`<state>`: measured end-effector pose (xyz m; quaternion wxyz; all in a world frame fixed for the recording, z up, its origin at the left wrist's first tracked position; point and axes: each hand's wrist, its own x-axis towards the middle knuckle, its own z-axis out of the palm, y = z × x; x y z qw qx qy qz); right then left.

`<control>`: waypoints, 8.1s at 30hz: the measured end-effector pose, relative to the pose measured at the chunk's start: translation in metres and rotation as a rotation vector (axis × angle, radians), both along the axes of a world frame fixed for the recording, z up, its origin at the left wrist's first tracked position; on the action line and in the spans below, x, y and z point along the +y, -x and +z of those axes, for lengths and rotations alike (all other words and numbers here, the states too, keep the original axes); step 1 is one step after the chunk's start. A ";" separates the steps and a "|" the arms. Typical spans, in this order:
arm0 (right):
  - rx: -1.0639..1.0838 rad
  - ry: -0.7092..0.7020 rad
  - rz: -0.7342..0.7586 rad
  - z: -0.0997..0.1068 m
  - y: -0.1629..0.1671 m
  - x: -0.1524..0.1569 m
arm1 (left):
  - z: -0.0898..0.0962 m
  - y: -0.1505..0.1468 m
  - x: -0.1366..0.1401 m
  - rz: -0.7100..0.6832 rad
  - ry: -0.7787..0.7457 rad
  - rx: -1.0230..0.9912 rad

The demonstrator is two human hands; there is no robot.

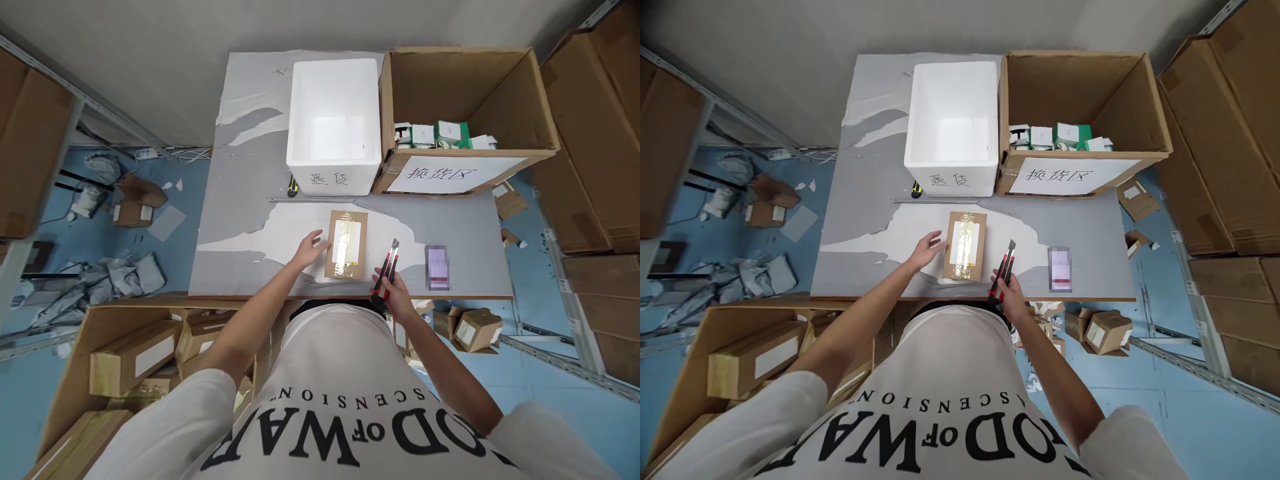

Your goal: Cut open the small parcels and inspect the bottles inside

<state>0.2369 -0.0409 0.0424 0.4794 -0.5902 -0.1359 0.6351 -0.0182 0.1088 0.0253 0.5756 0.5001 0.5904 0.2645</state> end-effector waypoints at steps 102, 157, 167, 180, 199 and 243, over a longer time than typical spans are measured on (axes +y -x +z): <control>-0.303 0.016 0.850 0.027 -0.108 0.006 | 0.011 -0.020 -0.014 -0.509 -0.612 0.866; -1.628 -0.542 1.402 0.039 0.013 0.172 | -0.012 -0.021 -0.074 -0.561 -0.848 0.716; -1.562 -0.126 1.006 0.023 0.021 0.213 | -0.016 -0.021 -0.076 -0.510 -0.845 0.693; -1.599 -0.902 1.094 0.035 0.027 0.135 | 0.010 0.043 -0.027 -0.475 -0.830 0.664; -1.800 -0.566 1.205 0.027 0.066 0.068 | -0.022 0.060 0.009 -0.638 -0.807 0.421; -1.662 0.090 1.051 0.035 0.046 0.084 | 0.058 0.003 -0.032 -0.668 -0.447 1.187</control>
